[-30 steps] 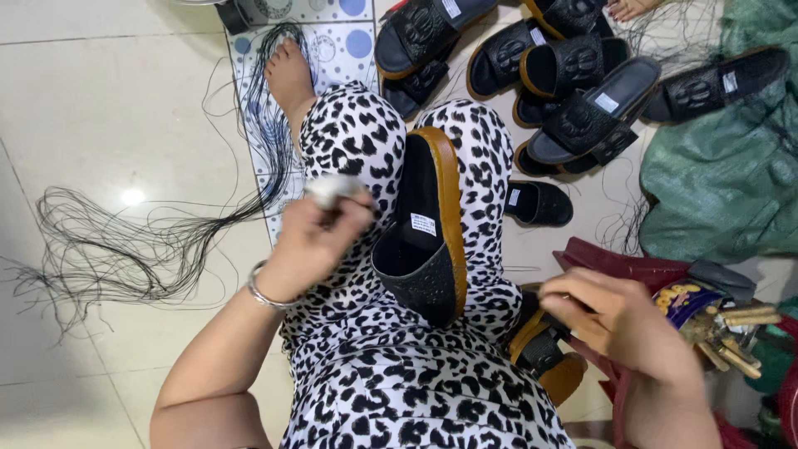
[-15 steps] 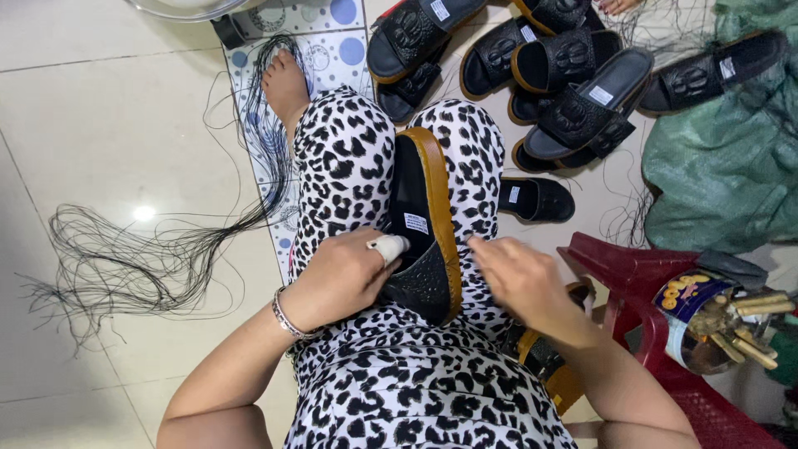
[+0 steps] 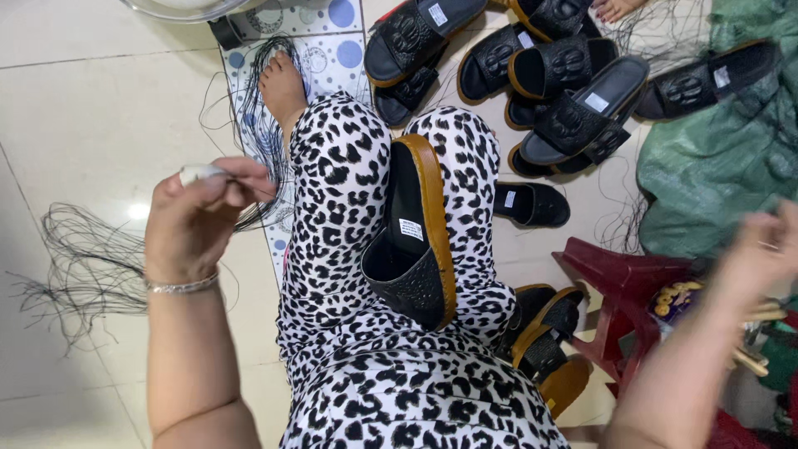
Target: The person sits on the floor and uses a needle and thread to stitch the upper part of a black slide sandal to its brown sole, working around the edge one stitch at a time.
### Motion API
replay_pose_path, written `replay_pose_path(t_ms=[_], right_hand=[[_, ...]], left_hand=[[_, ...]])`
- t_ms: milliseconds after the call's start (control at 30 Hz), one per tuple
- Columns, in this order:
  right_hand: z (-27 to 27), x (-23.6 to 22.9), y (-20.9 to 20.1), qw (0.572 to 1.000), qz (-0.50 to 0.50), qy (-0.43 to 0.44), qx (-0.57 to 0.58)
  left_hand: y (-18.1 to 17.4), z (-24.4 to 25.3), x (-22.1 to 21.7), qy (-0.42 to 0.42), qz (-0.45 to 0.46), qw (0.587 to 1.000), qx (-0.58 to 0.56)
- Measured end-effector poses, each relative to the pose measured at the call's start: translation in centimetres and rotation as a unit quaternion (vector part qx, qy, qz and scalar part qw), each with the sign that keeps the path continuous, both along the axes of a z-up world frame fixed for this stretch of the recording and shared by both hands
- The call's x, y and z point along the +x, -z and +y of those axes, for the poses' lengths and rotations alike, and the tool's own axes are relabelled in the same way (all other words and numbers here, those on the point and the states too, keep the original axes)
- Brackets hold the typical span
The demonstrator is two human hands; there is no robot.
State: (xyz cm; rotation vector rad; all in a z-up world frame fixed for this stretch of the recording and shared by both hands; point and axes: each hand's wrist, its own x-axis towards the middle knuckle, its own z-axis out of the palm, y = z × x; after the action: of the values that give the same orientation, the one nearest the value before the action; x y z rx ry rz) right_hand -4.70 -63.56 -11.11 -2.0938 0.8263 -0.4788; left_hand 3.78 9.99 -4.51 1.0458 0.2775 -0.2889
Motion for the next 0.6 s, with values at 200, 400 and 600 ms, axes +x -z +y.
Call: replay_pose_path(t_ms=[200,400,600], right_hand=[[31.1,1.0,-8.2,0.812,0.159,-0.542,0.145],[32.1,2.7,-8.8,0.714,0.049,-0.648,0.261],[32.8,2.5,-8.7,0.728,0.071,-0.57,0.375]], left_hand=[[-0.9,-2.7,3.0,0.077,-0.107,0.951,-0.279],[-1.7,-3.5,4.5,0.012,-0.104,0.956,-0.274],[0.6,-3.6,5.2,-0.01,-0.034,0.962,-0.271]])
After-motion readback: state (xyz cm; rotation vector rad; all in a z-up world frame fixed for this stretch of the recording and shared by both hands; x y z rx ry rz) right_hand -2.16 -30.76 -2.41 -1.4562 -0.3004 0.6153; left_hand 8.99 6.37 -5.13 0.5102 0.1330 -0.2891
